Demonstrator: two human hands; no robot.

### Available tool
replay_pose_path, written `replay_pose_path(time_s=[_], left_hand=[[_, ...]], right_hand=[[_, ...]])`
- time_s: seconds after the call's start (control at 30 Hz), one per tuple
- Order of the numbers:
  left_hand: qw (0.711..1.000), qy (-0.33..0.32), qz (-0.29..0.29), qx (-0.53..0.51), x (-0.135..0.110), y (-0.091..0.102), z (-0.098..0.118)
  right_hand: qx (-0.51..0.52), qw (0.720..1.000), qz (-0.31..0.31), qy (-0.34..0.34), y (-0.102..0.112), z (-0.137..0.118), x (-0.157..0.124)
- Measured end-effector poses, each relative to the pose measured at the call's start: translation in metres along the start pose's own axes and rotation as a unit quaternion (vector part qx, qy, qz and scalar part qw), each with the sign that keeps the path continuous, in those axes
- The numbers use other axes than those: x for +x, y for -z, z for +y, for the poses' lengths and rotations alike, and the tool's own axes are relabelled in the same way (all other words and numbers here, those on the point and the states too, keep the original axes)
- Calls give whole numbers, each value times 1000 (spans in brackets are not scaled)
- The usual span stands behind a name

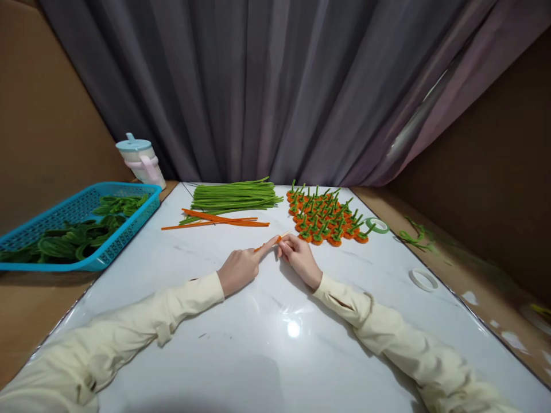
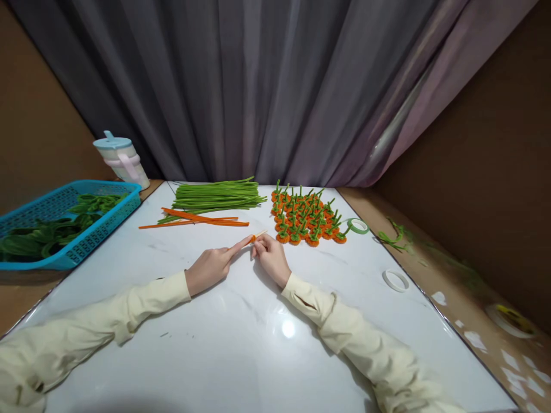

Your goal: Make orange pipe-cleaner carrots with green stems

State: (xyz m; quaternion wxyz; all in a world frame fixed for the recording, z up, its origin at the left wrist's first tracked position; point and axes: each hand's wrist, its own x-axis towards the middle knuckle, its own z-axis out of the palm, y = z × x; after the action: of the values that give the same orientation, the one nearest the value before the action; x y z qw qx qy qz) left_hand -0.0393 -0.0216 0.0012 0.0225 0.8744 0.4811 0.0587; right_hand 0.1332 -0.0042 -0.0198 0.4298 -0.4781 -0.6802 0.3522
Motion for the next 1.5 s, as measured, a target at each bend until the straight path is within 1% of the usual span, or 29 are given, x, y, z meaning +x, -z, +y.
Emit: replay_pose_path(time_s=[0.07, 0.17, 0.27, 0.33, 0.37, 0.4, 0.43, 0.47, 0.53, 0.57, 0.6, 0.63, 0.67, 0.77, 0.87, 0.93, 0.97, 1.0, 1.07, 1.1, 1.17, 1.23, 1.3, 1.37, 1.43, 1.5], left_hand=[[999, 0, -7, -31, 0, 3, 2], [990, 13, -15, -141, 0, 12, 3], [964, 28, -14, -265, 3, 22, 1], [944, 28, -29, -328, 5, 30, -3], [931, 31, -54, -360, 7, 35, -6], [913, 39, -92, -396, 8, 39, -9], [887, 57, -140, -436, 9, 43, -12], [856, 73, -185, -477, 10, 47, -15], [796, 90, -247, -546, 11, 53, -22], [773, 87, -268, -568, 11, 56, -25], [758, 83, -283, -582, 11, 58, -28], [750, 80, -294, -587, 11, 60, -30], [748, 78, -300, -587, 11, 61, -31], [765, 70, -307, -562, 10, 66, -31], [789, 36, -313, -527, 8, 69, -30], [803, 21, -306, -511, 8, 69, -29], [809, 19, -301, -505, 7, 69, -29], [815, 20, -295, -499, 7, 68, -29], [835, 18, -282, -472, 6, 67, -27], [852, 11, -271, -448, 5, 67, -26], [898, -17, -231, -375, 2, 67, -22], [943, -44, -175, -279, -2, 67, -18], [974, -67, -132, -173, -7, 67, -13], [986, -106, -114, -66, -12, 67, -9], [982, -160, -99, 28, -16, 66, -7], [973, -203, -69, 84, -16, 64, -7]], right_hand=[[-75, 997, 23, 27, 1, 2, -2], [-185, 979, 35, 74, 6, -1, -6], [-272, 954, 17, 122, 11, -7, -7], [-309, 939, 3, 149, 14, -12, -6], [-327, 931, -3, 164, 15, -14, -4], [-353, 917, -8, 184, 17, -16, -3], [-386, 899, -9, 209, 18, -17, -2], [-422, 875, -4, 237, 19, -18, -2], [-478, 830, 18, 286, 21, -19, -1], [-485, 821, 30, 300, 21, -20, -1], [-474, 825, 34, 306, 22, -20, -1], [-452, 837, 30, 307, 22, -21, -1], [-425, 852, 20, 305, 23, -22, -1], [-341, 897, -23, 281, 24, -23, 0], [-239, 943, -66, 223, 25, -25, 1], [-140, 972, -103, 157, 26, -27, 3], [-71, 984, -124, 110, 27, -27, 4], [3, 988, -146, 57, 27, -27, 6], [131, 973, -184, -39, 29, -28, 8], [172, 962, -197, -75, 30, -28, 9], [211, 944, -221, -125, 32, -29, 11], [239, 924, -246, -168, 35, -29, 11], [272, 896, -276, -214, 37, -27, 11], [294, 872, -302, -247, 38, -24, 10], [309, 855, -318, -269, 38, -20, 10], [326, 847, -315, -278, 36, -15, 9]])
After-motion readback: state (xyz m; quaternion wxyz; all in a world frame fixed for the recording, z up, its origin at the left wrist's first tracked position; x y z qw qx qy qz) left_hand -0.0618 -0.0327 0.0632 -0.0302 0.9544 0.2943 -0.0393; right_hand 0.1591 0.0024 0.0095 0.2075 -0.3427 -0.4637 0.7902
